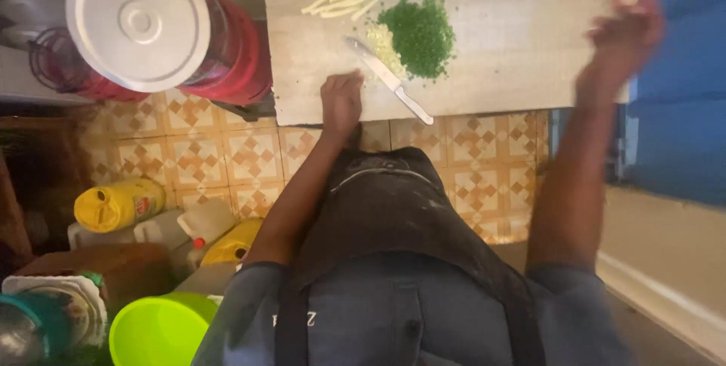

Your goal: Finely mincing green onions on a cutting board using a kitchen knife at a steady pace.

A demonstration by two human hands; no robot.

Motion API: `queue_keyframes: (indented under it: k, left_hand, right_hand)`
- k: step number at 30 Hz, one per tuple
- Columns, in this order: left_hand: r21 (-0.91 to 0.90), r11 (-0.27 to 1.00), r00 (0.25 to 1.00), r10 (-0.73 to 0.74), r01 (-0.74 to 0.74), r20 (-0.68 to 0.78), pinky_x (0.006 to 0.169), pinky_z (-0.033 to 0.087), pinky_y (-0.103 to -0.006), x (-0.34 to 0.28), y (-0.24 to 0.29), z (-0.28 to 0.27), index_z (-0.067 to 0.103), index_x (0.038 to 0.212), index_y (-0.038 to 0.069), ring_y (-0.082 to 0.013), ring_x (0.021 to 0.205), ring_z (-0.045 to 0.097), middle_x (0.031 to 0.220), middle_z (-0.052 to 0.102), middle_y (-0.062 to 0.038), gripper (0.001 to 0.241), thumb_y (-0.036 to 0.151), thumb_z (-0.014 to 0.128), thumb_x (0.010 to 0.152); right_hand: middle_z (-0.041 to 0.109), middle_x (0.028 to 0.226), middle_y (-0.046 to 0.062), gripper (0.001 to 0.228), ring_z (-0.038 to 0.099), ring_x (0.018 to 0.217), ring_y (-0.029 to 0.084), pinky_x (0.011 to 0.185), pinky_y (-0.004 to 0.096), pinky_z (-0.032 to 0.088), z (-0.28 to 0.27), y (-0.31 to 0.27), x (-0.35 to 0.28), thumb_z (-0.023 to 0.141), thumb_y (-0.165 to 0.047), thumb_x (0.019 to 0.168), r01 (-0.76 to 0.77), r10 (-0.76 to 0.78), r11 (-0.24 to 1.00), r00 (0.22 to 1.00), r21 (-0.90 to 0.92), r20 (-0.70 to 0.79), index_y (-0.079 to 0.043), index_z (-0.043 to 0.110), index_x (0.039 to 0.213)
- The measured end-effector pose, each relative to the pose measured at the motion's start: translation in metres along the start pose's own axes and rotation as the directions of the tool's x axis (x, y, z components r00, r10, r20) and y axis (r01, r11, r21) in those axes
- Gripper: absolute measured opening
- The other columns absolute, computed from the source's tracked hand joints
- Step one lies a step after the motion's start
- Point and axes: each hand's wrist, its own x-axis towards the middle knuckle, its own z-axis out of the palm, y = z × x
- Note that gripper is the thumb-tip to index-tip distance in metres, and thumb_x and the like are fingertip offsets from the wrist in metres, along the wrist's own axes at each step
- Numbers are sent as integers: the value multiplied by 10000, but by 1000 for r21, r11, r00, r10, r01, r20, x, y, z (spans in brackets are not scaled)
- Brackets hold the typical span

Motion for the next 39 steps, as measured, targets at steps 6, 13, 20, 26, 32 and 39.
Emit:
queue_keyframes:
  k: [6,13,20,26,32,39]
  left_hand:
    - [2,997,997,-73,73,-3,729,431,-332,-7,-17,17,693,842,176,-226,828,572,909,624,15,157,229,547,865]
    - [-77,990,990,-121,115,-78,745,445,-307,-16,-18,19,706,826,187,-199,816,607,857,663,22,223,309,527,882]
    - [-92,980,979,-185,178,-82,811,432,-313,-13,-14,19,705,833,148,-192,867,613,887,677,20,58,168,661,802]
    - [-73,979,977,-196,190,-81,799,433,-305,-12,-13,20,701,824,151,-176,860,612,861,672,29,52,147,687,774]
    - [-97,984,981,-157,146,-116,751,448,-332,-7,-9,15,692,798,131,-215,791,619,799,668,-8,36,116,694,766]
    - [-108,986,982,-141,127,-128,747,443,-327,-8,-15,16,684,786,145,-214,786,620,785,662,-4,34,133,700,759]
  right_hand:
    - [634,756,10,133,579,611,138,526,238,441,111,56,-104,446,-283,876,-780,778,626,622,16,-90,-189,538,860]
    - [531,828,62,349,607,731,295,589,416,518,202,51,-168,682,-402,744,313,478,209,794,-927,376,-139,557,937]
    - [480,819,87,235,575,722,279,585,352,506,206,58,-163,615,-215,775,494,455,143,737,-858,500,-49,545,926]
    - [500,824,107,146,598,742,293,626,340,514,221,31,-156,531,-135,810,531,512,153,679,-833,527,-36,541,917]
    - [502,748,102,154,587,660,307,575,399,480,231,33,-192,416,-137,883,449,579,267,633,-853,514,-24,518,906]
    - [526,689,124,184,641,621,371,541,445,521,247,25,-196,339,-179,941,289,714,224,601,-931,359,-18,429,938]
